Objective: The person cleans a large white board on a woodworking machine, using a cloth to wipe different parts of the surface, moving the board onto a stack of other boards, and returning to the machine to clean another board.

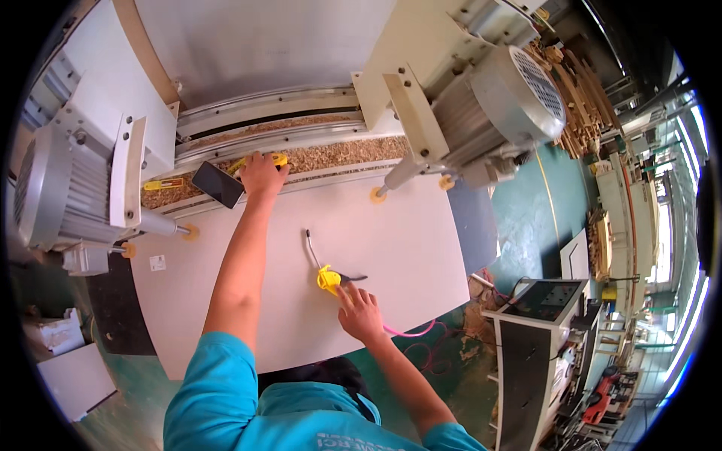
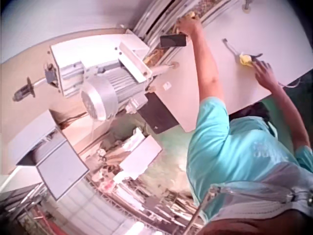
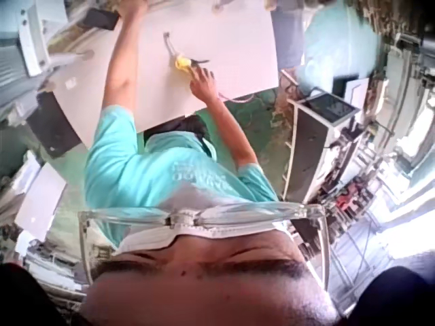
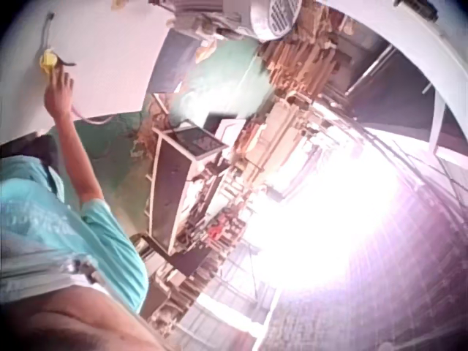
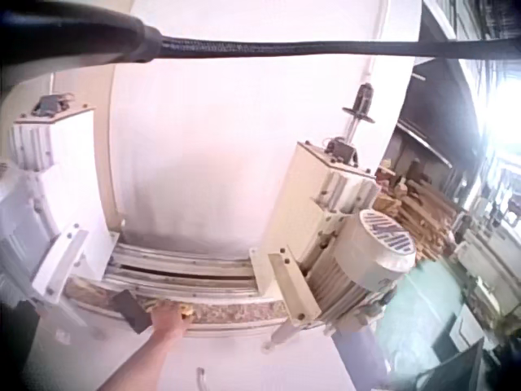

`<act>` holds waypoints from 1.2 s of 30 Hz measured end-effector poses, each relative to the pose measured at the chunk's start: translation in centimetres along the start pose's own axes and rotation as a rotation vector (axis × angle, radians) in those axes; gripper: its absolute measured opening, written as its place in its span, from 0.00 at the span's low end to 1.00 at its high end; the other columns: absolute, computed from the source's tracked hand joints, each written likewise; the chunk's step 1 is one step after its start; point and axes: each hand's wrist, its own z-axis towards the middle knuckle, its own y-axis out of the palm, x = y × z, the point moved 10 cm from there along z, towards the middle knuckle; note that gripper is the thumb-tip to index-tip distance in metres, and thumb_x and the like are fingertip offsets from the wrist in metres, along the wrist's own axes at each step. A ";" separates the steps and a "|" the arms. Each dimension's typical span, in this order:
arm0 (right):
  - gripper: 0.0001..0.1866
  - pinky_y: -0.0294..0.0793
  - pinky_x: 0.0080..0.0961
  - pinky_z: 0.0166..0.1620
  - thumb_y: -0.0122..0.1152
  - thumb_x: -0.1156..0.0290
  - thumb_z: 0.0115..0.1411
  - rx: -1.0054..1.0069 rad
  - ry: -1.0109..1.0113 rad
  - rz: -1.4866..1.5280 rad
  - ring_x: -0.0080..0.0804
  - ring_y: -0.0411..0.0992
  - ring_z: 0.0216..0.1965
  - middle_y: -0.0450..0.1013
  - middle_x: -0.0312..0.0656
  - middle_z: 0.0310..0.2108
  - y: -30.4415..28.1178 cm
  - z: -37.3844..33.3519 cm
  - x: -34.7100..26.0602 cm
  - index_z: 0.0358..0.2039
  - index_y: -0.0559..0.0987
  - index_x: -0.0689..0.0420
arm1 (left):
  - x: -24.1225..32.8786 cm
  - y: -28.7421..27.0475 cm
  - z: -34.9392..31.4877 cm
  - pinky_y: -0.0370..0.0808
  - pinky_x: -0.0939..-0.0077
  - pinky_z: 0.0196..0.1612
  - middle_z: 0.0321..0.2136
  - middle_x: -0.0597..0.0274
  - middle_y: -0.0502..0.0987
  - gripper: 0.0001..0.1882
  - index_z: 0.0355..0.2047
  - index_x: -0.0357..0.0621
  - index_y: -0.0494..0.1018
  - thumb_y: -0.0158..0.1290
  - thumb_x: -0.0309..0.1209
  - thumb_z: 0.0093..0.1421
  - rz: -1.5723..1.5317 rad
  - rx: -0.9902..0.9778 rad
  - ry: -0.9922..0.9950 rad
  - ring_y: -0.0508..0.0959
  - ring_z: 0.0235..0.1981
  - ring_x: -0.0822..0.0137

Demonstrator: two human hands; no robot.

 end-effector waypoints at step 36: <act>0.25 0.72 0.37 0.47 0.66 0.60 0.47 -0.591 -0.337 0.196 0.51 0.73 0.43 0.74 0.52 0.39 4.4 21.0 -17.7 0.48 0.76 0.51 | -41.2 -1.8 -29.8 0.59 0.81 0.24 0.19 0.78 0.63 0.08 0.29 0.50 0.72 0.57 0.36 0.61 -1.485 0.621 -0.881 0.60 0.20 0.82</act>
